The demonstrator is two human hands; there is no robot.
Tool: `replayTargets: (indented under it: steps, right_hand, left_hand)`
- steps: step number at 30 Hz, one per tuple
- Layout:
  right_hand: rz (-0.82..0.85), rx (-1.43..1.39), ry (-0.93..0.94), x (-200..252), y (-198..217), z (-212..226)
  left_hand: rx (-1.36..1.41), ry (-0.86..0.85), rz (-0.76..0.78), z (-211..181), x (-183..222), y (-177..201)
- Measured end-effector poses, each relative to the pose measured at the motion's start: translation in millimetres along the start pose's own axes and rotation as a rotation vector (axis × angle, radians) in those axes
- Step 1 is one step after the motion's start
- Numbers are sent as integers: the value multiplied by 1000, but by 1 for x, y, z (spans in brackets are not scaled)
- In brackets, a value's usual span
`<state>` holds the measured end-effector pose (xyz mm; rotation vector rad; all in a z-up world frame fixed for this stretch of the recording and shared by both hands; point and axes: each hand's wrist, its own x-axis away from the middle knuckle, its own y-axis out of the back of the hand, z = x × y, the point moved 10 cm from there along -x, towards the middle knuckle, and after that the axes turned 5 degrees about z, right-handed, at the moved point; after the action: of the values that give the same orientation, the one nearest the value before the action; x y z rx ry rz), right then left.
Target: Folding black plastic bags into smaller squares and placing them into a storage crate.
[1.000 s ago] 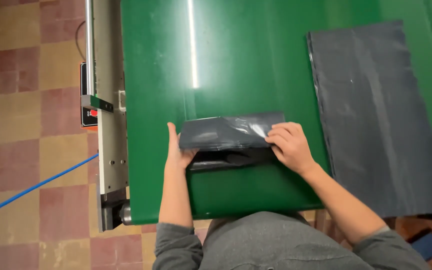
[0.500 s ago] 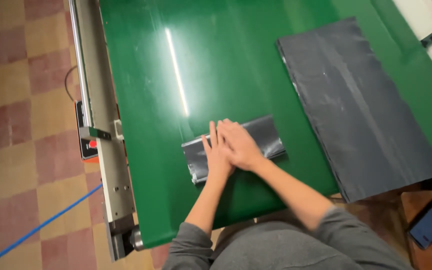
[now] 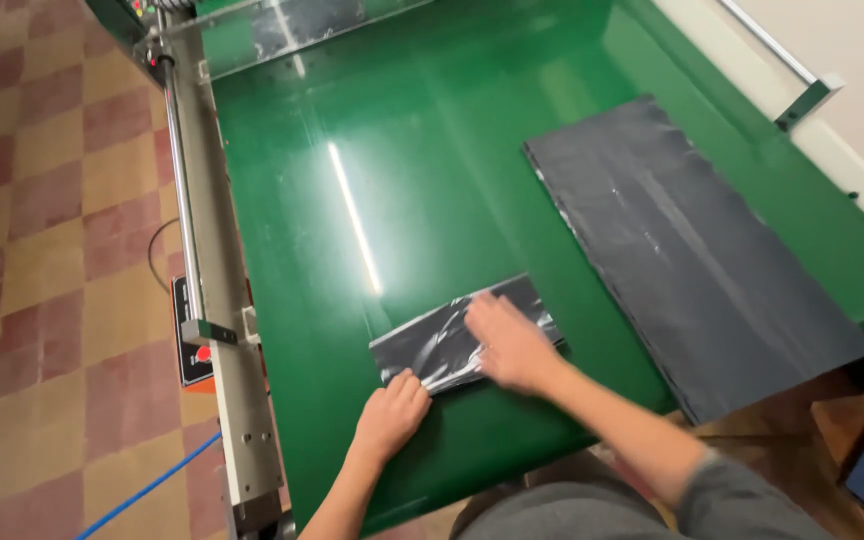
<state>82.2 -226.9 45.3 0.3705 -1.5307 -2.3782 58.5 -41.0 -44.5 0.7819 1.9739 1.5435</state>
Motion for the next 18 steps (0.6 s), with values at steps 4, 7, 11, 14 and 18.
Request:
replayTargets:
  steps: [4,7,11,14,18]
  right_hand:
    - [-5,-324,299,68,-55,55]
    - [-60,-562,172,101,-97,6]
    - [-76,-946,-371,113,-128,-65]
    - [-276,-1703,-672,103,-127,-95]
    - [-101,-1820,-921,106,-153,-114]
  left_hand:
    - [159,-65,306,-51,-32,17]
    - [719,-263,512,-75,-61,11]
    - [1546,401,693,8,-88,-102]
    - [1522,676,495,28,-89,-99]
    - [592,411,-180,14,-84,-19]
